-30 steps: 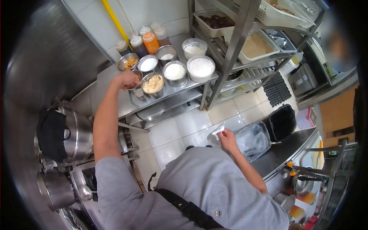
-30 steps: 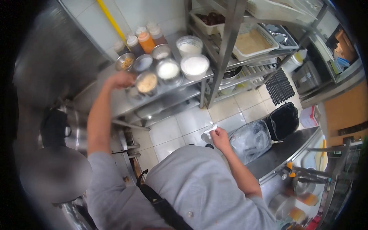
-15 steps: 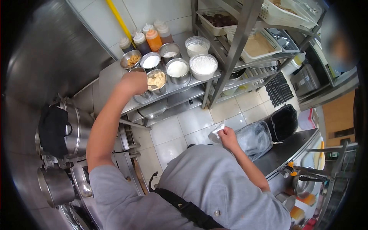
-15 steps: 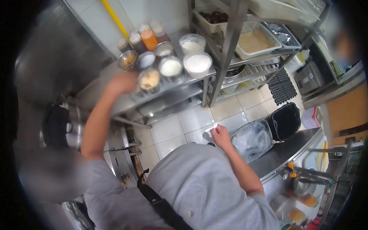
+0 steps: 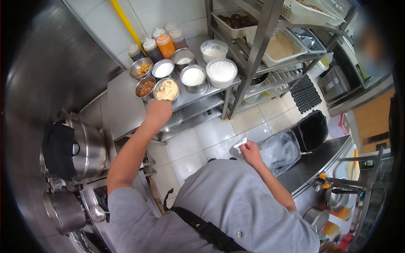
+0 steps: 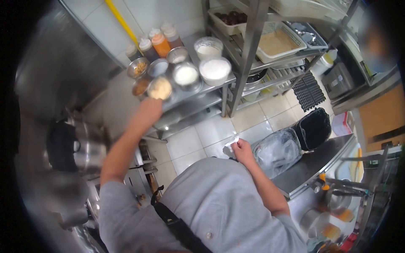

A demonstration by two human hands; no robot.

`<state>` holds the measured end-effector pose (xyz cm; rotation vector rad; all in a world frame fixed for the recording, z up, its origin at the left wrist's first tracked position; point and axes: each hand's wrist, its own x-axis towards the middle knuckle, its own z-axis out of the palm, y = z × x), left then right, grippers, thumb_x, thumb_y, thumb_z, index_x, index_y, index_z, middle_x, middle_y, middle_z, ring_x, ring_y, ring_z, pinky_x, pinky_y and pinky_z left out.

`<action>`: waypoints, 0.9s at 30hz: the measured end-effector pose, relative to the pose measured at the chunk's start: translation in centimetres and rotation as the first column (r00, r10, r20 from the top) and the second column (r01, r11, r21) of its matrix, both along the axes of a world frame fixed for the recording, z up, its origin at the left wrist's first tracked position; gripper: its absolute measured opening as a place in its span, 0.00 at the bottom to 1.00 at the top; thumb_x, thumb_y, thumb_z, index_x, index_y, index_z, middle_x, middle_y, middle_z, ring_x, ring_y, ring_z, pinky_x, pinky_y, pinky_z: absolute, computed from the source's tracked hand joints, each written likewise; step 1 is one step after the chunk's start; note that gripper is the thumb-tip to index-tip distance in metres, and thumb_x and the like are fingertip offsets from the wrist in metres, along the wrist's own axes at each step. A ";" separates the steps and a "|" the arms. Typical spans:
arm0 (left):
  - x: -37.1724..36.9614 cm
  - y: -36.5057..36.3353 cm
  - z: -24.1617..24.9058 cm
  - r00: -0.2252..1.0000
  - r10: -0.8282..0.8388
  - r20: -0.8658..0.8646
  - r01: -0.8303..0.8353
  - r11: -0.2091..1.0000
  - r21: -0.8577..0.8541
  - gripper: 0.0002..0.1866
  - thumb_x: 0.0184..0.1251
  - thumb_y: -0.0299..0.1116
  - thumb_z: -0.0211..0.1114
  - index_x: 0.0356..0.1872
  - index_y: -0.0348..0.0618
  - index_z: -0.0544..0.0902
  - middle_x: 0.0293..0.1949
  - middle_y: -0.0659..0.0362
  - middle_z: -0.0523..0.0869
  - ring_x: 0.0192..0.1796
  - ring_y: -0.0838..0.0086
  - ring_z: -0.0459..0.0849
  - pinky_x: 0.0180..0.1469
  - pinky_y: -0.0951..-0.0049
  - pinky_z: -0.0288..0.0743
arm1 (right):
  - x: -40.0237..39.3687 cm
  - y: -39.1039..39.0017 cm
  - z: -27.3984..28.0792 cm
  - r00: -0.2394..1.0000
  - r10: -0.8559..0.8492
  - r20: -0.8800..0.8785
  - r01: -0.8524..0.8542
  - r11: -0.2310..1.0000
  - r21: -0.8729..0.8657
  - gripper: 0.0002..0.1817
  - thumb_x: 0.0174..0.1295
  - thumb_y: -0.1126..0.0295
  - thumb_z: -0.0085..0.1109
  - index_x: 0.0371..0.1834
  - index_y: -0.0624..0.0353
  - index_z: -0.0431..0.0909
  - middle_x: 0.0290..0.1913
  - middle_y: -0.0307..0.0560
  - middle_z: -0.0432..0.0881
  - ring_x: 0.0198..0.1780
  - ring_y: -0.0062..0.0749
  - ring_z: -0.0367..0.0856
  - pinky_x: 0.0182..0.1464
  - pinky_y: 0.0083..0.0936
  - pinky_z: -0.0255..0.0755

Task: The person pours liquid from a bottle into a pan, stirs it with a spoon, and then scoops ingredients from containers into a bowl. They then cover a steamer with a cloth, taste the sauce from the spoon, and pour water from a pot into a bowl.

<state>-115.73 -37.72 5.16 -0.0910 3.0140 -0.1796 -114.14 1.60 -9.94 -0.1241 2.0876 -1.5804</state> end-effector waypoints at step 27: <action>-2.0 -4.0 3.4 0.952 -0.175 -0.252 0.115 0.965 -0.236 0.10 0.61 0.30 0.55 0.32 0.40 0.85 0.28 0.49 0.88 0.32 0.61 0.89 0.33 0.59 0.81 | 0.6 -0.1 -1.5 0.998 -0.012 -0.055 0.011 1.000 -0.020 0.11 0.69 0.68 0.52 0.39 0.64 0.82 0.28 0.37 0.82 0.28 0.17 0.75 0.31 0.21 0.70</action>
